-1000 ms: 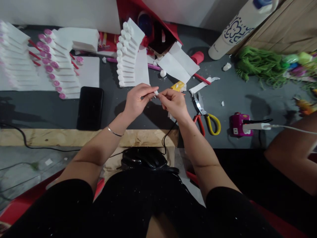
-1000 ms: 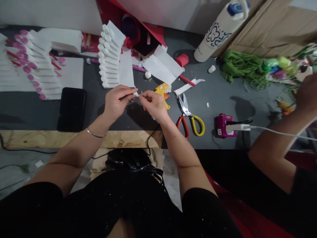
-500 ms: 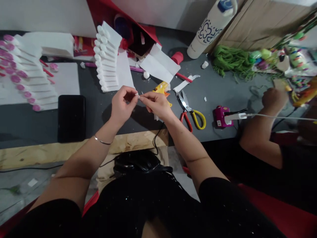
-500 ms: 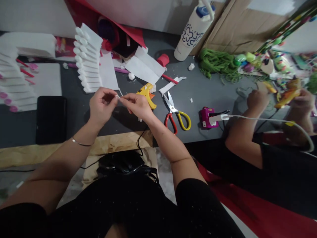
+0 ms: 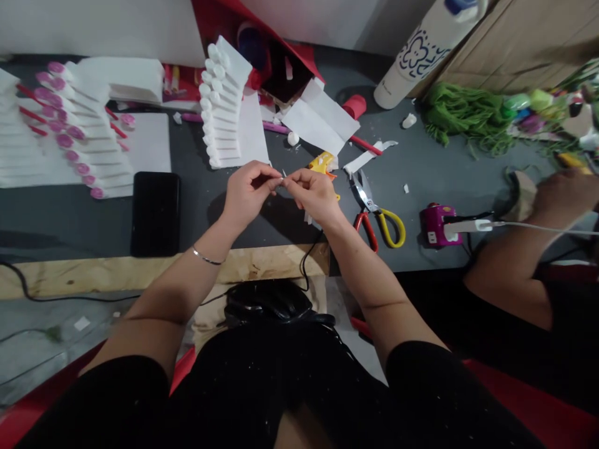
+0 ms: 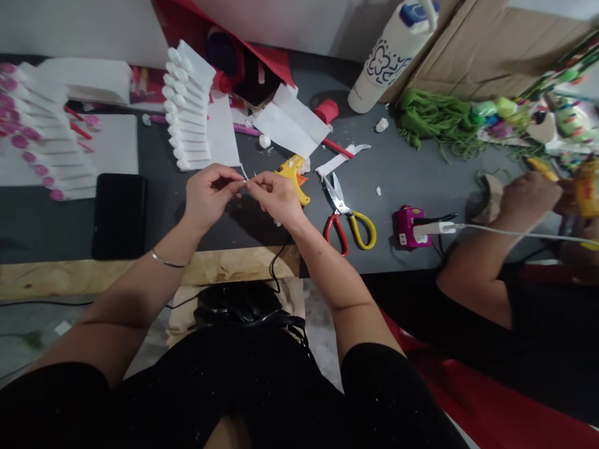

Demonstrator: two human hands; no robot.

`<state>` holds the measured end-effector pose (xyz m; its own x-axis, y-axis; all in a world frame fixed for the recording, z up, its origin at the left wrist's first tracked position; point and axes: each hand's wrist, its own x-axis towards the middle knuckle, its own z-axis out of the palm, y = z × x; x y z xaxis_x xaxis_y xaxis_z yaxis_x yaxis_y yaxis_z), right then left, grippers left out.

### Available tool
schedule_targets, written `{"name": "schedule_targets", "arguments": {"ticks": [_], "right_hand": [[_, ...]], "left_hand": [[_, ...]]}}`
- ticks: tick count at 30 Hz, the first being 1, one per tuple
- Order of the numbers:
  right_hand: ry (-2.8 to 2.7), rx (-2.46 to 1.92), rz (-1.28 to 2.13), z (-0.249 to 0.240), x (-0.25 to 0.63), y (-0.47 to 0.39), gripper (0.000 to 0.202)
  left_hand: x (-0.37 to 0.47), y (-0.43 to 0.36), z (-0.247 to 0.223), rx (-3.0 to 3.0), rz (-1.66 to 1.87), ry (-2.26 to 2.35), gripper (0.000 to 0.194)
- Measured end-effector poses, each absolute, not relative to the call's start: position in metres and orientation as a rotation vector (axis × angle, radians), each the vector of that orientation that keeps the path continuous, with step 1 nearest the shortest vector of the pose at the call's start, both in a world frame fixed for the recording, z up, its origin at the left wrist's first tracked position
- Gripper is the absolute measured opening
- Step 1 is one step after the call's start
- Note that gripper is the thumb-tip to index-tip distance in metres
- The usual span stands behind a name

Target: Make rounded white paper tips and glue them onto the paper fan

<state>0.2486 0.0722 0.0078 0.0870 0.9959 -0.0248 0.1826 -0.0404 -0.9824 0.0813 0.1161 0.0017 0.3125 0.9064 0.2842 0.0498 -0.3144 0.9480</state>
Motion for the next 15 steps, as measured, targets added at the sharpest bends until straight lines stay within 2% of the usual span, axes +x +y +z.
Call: {"name": "schedule_targets", "arguments": {"ticks": [4,11,15], "right_hand": [[-1.244,-1.401,1.025,0.011,0.247,0.069,0.04],[-1.246,-1.389,1.013,0.018,0.237,0.064,0.032],[-1.251,-1.424,0.978,0.018,0.232,0.062,0.03]], "left_hand": [[0.081,0.115,0.003,1.546,1.069,0.868,0.033],[0.082,0.106,0.005,1.71,1.197,1.047,0.009],[0.081,0.105,0.003,1.78,1.181,1.105,0.008]]}}
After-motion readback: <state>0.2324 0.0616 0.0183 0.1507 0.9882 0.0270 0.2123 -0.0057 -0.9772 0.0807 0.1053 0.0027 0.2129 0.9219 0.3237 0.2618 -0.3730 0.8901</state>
